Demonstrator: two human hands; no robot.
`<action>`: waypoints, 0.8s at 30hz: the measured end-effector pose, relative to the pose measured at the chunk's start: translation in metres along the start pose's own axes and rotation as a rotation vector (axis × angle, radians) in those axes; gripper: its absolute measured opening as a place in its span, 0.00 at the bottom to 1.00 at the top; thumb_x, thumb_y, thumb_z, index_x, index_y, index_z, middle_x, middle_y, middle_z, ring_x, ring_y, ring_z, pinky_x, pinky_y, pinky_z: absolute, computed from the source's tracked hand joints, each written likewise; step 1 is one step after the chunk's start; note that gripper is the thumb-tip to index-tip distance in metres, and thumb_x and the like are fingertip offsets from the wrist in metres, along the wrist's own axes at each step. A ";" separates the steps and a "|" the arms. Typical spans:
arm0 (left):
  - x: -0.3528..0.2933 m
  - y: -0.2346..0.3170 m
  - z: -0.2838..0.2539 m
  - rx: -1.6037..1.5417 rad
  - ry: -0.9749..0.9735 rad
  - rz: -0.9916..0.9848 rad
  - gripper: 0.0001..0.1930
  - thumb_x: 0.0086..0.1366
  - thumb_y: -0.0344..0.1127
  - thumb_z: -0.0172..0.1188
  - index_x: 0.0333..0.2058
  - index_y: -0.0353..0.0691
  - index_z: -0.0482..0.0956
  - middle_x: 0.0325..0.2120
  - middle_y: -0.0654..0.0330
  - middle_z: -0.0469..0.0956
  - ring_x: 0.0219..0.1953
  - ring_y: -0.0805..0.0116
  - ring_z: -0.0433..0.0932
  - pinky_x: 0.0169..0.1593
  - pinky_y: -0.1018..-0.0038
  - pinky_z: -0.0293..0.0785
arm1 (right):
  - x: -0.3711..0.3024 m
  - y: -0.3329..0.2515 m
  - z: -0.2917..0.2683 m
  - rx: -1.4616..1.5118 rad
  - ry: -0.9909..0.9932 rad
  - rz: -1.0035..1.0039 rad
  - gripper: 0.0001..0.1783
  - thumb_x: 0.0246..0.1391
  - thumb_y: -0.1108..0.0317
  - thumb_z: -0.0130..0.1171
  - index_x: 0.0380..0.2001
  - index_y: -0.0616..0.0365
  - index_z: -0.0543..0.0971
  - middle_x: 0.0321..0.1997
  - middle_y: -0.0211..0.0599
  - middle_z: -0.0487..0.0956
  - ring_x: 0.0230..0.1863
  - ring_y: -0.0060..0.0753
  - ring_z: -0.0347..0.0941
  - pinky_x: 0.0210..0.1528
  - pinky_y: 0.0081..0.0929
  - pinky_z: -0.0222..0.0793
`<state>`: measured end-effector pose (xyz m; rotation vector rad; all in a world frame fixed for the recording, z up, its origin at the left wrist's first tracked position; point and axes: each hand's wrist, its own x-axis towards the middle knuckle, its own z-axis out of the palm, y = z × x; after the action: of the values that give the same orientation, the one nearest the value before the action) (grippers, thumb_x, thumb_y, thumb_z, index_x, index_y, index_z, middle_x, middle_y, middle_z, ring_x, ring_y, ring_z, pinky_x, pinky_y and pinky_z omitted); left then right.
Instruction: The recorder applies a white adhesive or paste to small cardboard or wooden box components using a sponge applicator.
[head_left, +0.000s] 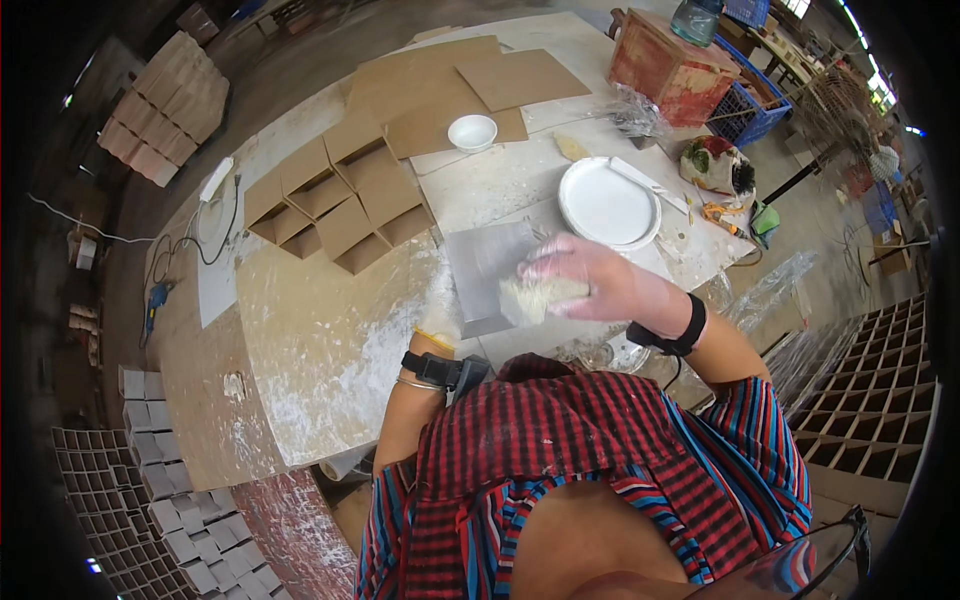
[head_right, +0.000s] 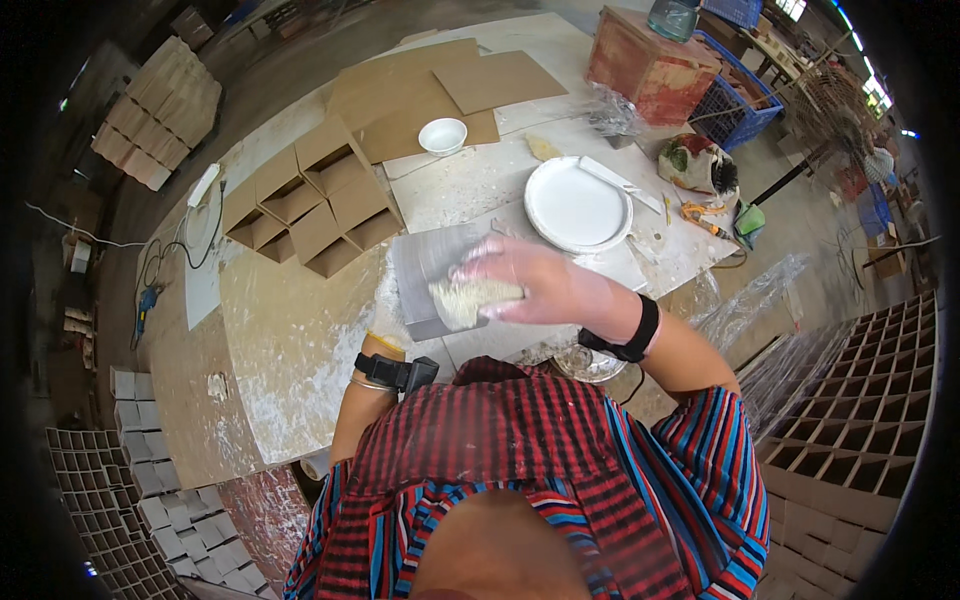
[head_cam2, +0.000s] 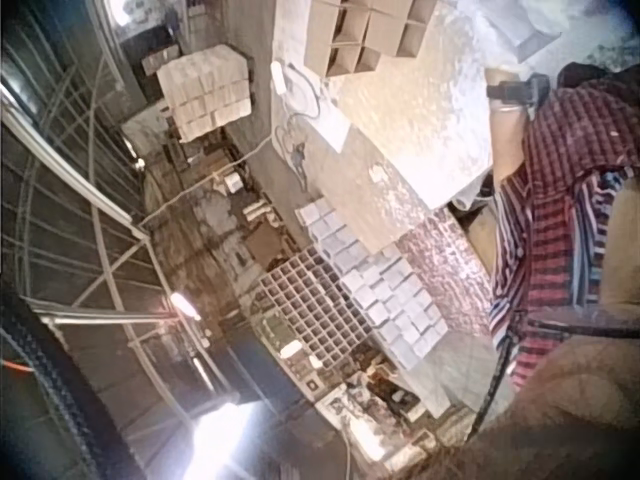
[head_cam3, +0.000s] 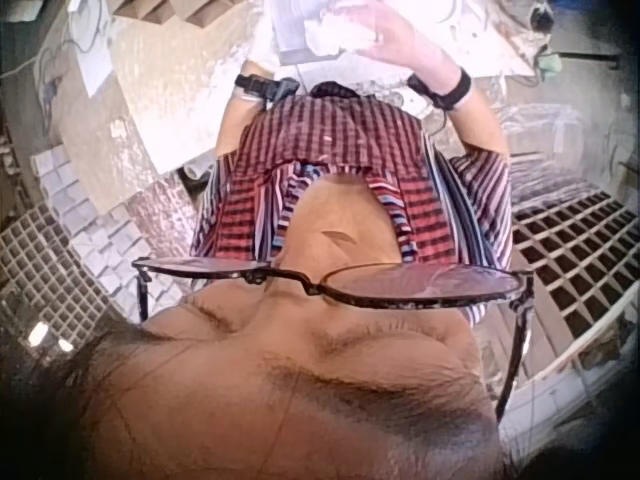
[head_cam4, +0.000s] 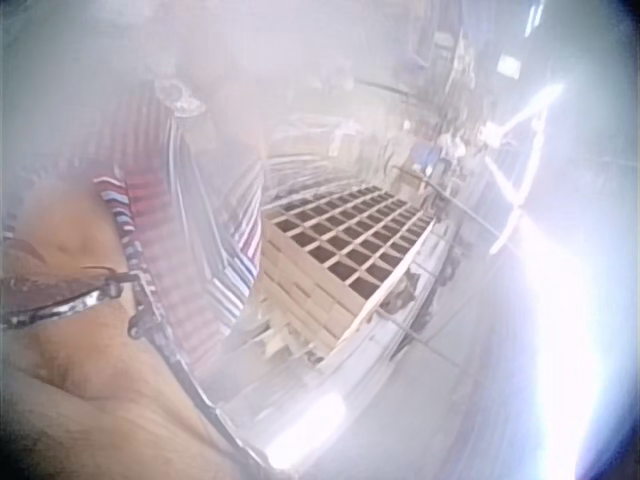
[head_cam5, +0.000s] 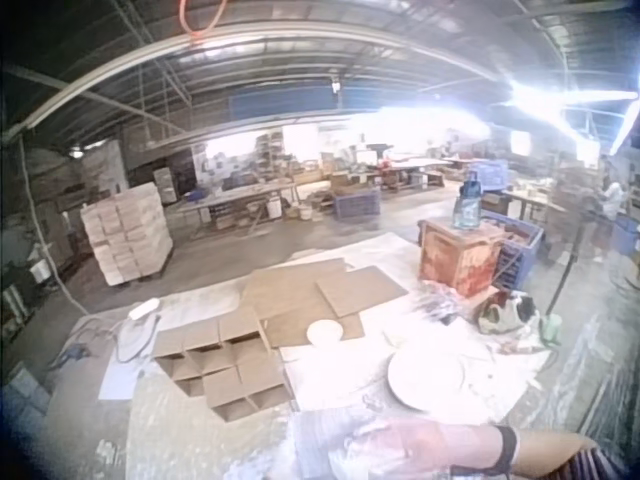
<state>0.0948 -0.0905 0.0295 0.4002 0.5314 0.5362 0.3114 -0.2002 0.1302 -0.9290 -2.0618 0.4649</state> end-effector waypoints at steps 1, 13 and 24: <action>0.000 -0.001 -0.002 0.013 -0.080 0.030 0.26 0.70 0.53 0.43 0.55 0.37 0.68 0.50 0.55 0.73 0.49 0.63 0.73 0.52 0.68 0.73 | -0.002 -0.002 0.002 0.007 -0.041 0.047 0.27 0.39 0.72 0.68 0.48 0.57 0.76 0.49 0.44 0.75 0.51 0.45 0.71 0.55 0.35 0.66; -0.010 -0.011 0.017 0.074 0.070 0.031 0.21 0.72 0.44 0.41 0.56 0.36 0.67 0.52 0.55 0.72 0.53 0.60 0.72 0.54 0.65 0.71 | 0.015 0.035 -0.034 0.104 0.358 0.432 0.24 0.49 0.73 0.60 0.52 0.64 0.71 0.53 0.40 0.74 0.54 0.32 0.69 0.59 0.27 0.60; -0.008 -0.002 0.008 -0.104 -0.038 0.190 0.22 0.68 0.44 0.45 0.52 0.31 0.70 0.50 0.49 0.73 0.52 0.53 0.73 0.56 0.59 0.70 | 0.006 0.000 -0.019 0.612 0.566 0.691 0.32 0.53 0.67 0.59 0.60 0.64 0.64 0.53 0.34 0.73 0.53 0.23 0.68 0.58 0.21 0.60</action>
<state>0.0947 -0.0984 0.0379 0.3626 0.4291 0.7343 0.3243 -0.1952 0.1448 -1.1888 -0.9593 0.9906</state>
